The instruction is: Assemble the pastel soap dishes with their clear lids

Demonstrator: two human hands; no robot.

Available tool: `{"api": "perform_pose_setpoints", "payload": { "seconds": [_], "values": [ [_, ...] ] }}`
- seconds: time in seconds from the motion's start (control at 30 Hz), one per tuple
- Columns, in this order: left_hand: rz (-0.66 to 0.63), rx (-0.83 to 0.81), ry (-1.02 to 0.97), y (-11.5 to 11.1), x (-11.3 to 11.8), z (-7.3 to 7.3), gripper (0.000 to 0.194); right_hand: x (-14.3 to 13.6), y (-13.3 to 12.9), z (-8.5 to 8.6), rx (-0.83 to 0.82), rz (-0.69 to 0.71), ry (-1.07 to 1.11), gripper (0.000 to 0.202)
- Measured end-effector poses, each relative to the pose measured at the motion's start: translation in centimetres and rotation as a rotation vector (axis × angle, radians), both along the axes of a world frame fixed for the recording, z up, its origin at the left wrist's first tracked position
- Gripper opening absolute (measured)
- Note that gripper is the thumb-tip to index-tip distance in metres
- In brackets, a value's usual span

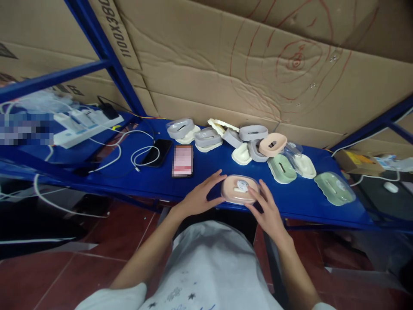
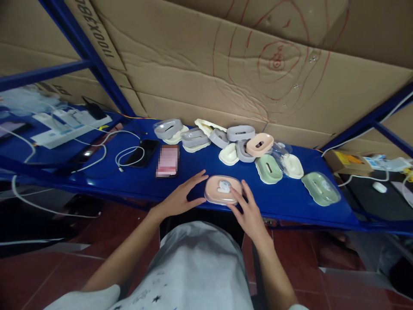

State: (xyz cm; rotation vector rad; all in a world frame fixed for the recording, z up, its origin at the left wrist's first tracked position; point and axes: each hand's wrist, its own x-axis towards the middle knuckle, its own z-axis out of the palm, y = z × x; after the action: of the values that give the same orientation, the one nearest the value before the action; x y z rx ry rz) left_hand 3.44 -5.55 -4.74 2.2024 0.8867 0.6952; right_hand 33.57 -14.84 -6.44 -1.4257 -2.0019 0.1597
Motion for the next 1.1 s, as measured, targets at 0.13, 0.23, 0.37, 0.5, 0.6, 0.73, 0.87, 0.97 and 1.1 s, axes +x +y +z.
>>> {"api": "perform_pose_setpoints", "payload": {
  "seconds": [0.13,0.23,0.37,0.5,0.6,0.73,0.87,0.97,1.1],
  "values": [
    [0.043,0.046,0.033,0.1,0.5,0.0,0.06,5.1,-4.8,-0.3,0.089,-0.297,-0.051,0.05],
    [0.034,0.16,0.101,1.0,2.1,0.3,0.054,9.6,-6.8,-0.2,0.132,-0.574,-0.148,0.055],
    [0.002,0.306,0.2,3.7,5.9,1.0,0.054,13.9,-6.8,-0.2,0.178,-0.831,-0.235,0.073],
    [-0.002,0.365,0.324,6.7,9.3,1.0,0.061,15.7,-5.5,-0.6,0.25,-0.937,-0.26,0.078],
    [-0.001,0.376,0.386,7.4,10.2,0.9,0.06,16.6,-4.5,-0.8,0.25,-0.966,-0.28,0.077],
    [0.039,0.424,0.373,5.9,8.5,0.9,0.045,17.3,-3.2,-0.8,0.22,-0.971,-0.3,0.079],
    [0.143,0.439,0.367,3.5,4.8,0.8,0.032,16.3,-2.1,-1.0,0.212,-1.006,-0.272,0.087],
    [0.211,0.423,0.308,2.3,2.6,0.1,0.022,14.8,-0.9,-0.7,0.318,-1.007,-0.236,0.084],
    [0.208,0.392,0.173,1.7,1.3,-0.8,0.012,12.4,2.5,0.8,0.347,-0.708,-0.244,0.061]
  ]
}}
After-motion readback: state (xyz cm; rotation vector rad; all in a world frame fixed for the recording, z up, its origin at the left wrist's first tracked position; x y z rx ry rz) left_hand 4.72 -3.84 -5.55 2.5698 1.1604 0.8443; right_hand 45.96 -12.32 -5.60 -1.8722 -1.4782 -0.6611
